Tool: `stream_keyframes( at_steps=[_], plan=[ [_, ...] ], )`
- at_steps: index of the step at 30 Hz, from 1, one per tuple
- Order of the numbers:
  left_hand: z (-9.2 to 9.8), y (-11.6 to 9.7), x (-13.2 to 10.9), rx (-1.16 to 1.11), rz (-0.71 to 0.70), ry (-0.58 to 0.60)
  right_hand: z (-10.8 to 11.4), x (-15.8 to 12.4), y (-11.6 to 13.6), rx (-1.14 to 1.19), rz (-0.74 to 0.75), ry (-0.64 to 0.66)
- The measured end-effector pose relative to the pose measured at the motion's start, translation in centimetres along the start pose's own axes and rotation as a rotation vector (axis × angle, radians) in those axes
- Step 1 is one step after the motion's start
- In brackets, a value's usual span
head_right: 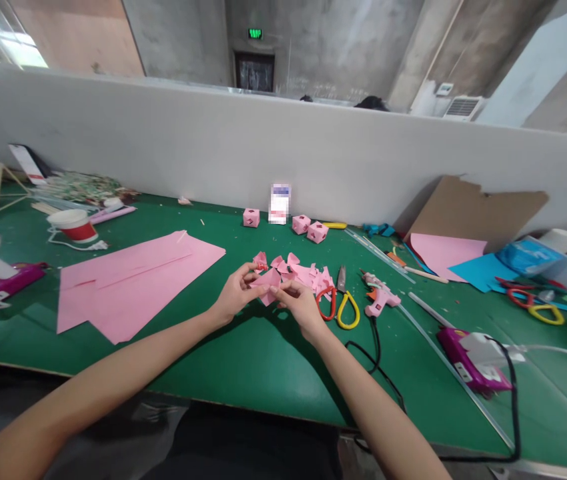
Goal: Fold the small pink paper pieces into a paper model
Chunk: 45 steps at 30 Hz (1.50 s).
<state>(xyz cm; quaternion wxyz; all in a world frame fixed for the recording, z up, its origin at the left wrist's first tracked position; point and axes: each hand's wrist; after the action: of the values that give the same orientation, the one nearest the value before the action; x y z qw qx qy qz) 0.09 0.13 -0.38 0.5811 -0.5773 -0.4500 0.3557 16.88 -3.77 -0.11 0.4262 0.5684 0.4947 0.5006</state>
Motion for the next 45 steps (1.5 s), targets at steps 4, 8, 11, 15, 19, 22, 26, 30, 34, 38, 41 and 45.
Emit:
stream_keyframes(
  at_steps=[4,8,11,15,19,22,26,30,34,38,41,45],
  plan=[
    [0.0,-0.1,0.0,0.031,0.005,-0.007,-0.1,-0.1,-0.1,-0.006,-0.011,0.015],
    [-0.1,-0.3,-0.1,0.066,-0.005,-0.032,-0.3,-0.2,0.1,-0.057,-0.002,0.045],
    [-0.1,-0.3,-0.1,0.075,-0.006,-0.047,-0.5,-0.2,0.4,-0.121,0.039,0.058],
    [0.0,-0.1,0.0,0.101,-0.004,-0.057,-0.5,-0.2,0.2,-0.219,0.115,0.049],
    [-0.1,0.0,0.1,0.122,-0.004,-0.065,-0.3,-0.1,-0.4,-0.284,0.157,0.03],
    [-0.1,-0.1,0.1,0.122,0.007,-0.053,-0.3,0.0,-0.7,-0.274,0.154,0.01],
    [-0.1,-0.2,0.1,0.086,0.039,-0.054,-0.3,0.1,-0.8,-0.272,0.148,0.011],
    [0.0,0.1,0.1,0.026,0.058,-0.03,-0.3,0.2,-0.8,-0.244,0.119,-0.012],
    [0.1,0.3,0.2,0.053,0.047,-0.026,-0.6,0.2,-0.5,-0.223,0.117,-0.019],
    [0.1,0.3,0.2,0.053,0.06,-0.037,-0.8,0.0,-0.2,-0.231,0.12,-0.015],
    [0.0,0.1,0.1,0.051,0.076,-0.029,-0.7,0.0,-0.3,-0.233,0.118,-0.016],
    [0.0,0.0,0.0,0.112,0.07,-0.03,-0.6,0.1,-0.8,-0.238,0.115,-0.012]
  ],
)
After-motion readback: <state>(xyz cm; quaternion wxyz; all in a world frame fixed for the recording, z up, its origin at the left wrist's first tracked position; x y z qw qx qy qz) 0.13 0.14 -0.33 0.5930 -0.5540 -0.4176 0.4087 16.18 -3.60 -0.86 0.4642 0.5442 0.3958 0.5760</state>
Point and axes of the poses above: each hand's wrist, its own x-axis towards the middle knuckle, its own z-axis out of the back of the hand, y = z × x, and after that the axes turned 9 degrees about z, right-handed
